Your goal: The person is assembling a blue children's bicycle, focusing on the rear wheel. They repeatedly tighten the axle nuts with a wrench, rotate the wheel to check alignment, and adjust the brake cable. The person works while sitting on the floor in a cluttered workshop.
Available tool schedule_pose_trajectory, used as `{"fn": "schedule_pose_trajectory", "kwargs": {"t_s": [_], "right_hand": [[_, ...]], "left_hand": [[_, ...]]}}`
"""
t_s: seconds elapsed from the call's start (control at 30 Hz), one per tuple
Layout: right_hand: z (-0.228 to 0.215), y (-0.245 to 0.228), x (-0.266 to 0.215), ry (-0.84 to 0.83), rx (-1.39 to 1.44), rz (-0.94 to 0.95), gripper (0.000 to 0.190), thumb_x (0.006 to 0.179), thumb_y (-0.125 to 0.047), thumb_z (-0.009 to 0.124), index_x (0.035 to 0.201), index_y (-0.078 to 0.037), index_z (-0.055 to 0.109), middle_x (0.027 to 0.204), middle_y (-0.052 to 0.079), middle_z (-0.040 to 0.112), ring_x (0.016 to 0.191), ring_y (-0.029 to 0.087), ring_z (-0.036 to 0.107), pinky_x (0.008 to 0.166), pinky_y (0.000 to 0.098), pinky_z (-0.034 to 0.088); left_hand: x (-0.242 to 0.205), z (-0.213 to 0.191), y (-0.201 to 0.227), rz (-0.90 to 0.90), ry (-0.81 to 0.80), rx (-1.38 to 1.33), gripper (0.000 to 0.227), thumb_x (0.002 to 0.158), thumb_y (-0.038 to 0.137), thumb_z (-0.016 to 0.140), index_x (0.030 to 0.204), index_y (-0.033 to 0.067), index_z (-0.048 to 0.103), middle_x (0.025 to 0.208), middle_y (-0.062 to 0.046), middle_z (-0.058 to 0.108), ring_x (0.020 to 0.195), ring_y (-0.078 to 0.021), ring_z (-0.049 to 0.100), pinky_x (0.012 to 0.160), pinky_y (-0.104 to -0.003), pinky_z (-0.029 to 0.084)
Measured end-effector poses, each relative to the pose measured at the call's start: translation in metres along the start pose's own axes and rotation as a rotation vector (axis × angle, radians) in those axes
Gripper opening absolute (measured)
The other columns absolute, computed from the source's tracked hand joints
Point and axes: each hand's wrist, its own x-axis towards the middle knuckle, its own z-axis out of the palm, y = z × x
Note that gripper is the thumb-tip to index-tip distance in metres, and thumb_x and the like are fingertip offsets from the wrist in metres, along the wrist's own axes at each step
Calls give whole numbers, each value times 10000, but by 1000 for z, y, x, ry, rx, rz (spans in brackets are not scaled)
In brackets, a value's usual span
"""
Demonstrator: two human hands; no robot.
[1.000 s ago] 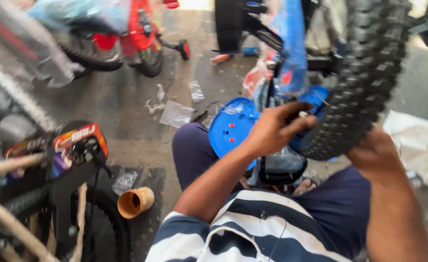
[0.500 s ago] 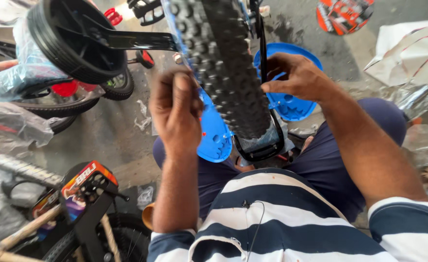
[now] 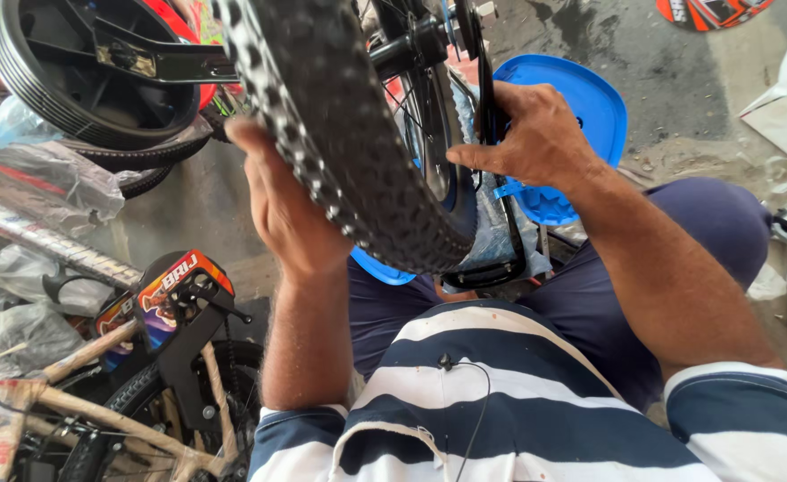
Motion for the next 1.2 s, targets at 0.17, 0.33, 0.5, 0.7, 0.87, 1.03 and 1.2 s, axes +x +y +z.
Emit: {"fn": "schedule_pose_trajectory", "kwargs": {"t_s": [0.17, 0.33, 0.5, 0.7, 0.87, 1.03, 1.2], "right_hand": [[4, 0, 3, -4, -64, 40, 571, 739, -509, 947, 970, -41, 713, 762, 91, 679, 712, 264, 658, 679, 413, 520], [2, 2, 3, 12, -31, 22, 610, 738, -536, 938, 1021, -43, 720, 774, 94, 676, 702, 256, 662, 670, 404, 521], [4, 4, 1, 5, -14, 14, 614, 747, -559, 931, 1004, -43, 719, 772, 87, 680, 705, 248, 666, 673, 396, 523], [2, 6, 1, -2, -47, 17, 613, 743, -568, 934, 977, -44, 719, 753, 92, 668, 698, 252, 655, 662, 403, 517], [3, 5, 2, 24, -73, -45, 623, 758, -568, 930, 1027, -43, 728, 780, 91, 677, 715, 256, 658, 677, 405, 519], [2, 6, 2, -6, -66, 16, 624, 734, -588, 940, 949, -48, 712, 737, 74, 666, 686, 234, 661, 648, 394, 518], [2, 0, 3, 3, -30, -6, 611, 738, -575, 934, 981, -55, 724, 730, 63, 668, 670, 218, 659, 642, 387, 514]], "left_hand": [[-42, -14, -26, 232, -136, 446, 478, 1176, 431, 454, 1359, 1, 553, 1220, -76, 621, 1076, -156, 640, 917, -309, 552], [-65, -20, -47, -29, -164, 43, 498, 1165, 464, 453, 1142, 16, 671, 1038, -85, 704, 894, -159, 693, 775, -300, 557], [-46, -20, -26, -43, 11, 33, 627, 1120, 540, 438, 1226, -39, 654, 988, -79, 698, 863, -131, 667, 767, -279, 535], [25, -5, 12, 406, -3, 775, 524, 1205, 475, 338, 1417, 3, 426, 1341, -154, 621, 1151, -221, 666, 1069, -371, 535], [43, -11, 9, 174, 11, 354, 657, 1190, 495, 353, 1575, -33, 413, 1473, -170, 561, 1329, -226, 573, 1229, -315, 366], [-30, -14, -31, 316, -102, 530, 444, 1185, 431, 419, 1392, 44, 483, 1332, -152, 603, 1212, -278, 640, 1006, -401, 542], [-71, -23, -64, 11, -105, 139, 443, 1157, 382, 401, 1183, -19, 586, 1025, -110, 672, 908, -196, 665, 790, -338, 541]]}}
